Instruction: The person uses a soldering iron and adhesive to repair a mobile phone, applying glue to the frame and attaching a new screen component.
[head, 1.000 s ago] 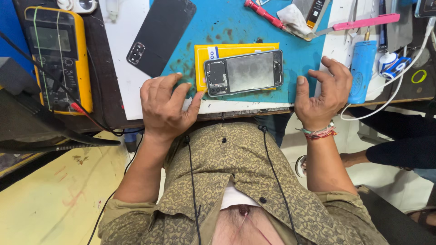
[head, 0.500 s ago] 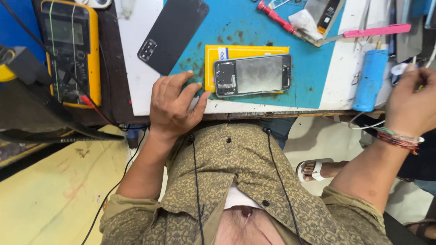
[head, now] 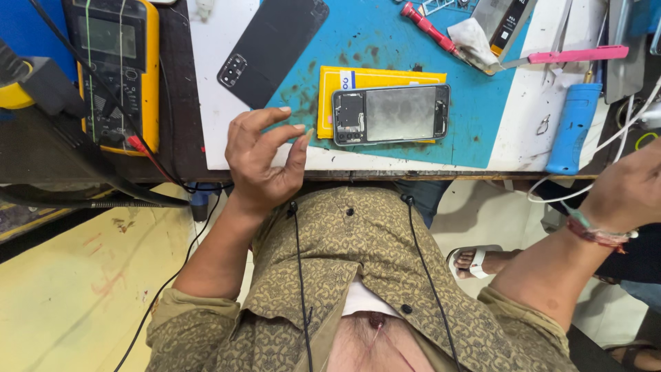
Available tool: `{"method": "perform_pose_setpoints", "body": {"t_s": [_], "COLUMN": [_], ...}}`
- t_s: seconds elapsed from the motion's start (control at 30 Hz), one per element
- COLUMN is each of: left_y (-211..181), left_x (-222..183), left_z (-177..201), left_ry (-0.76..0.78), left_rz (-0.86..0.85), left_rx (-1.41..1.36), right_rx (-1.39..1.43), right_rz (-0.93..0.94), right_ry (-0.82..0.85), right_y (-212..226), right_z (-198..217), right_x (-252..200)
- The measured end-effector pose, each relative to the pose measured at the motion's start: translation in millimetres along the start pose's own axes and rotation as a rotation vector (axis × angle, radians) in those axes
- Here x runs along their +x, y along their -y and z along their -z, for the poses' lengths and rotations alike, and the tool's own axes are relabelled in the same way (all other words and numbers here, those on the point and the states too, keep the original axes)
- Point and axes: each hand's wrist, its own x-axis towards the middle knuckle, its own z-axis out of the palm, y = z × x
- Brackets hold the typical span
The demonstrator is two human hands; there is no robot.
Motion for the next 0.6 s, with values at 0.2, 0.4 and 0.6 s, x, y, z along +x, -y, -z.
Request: {"method": "perform_pose_setpoints", "body": {"t_s": [0.2,0.4,0.6], "left_y": [-39.9,-48.7,-49.5], "left_x": [29.8,41.6,16.0], "left_z": [-29.0,-45.7,-50.8], "left_ry": [0.301,0.391,0.229], "left_rz": [0.341,0.617,0.679], "left_rx": [-0.926,-1.035,-1.110], "right_rx": [0.991,0.705,0.739], "right_rz": [0.300,0.758,0.892], "right_ry": [0.530,0.434,0.497], "right_y": [158.2,239.4,239.7], "right_z": [26.5,32.7,28.5], "right_x": [-48.4,-41.6,-43.2]}}
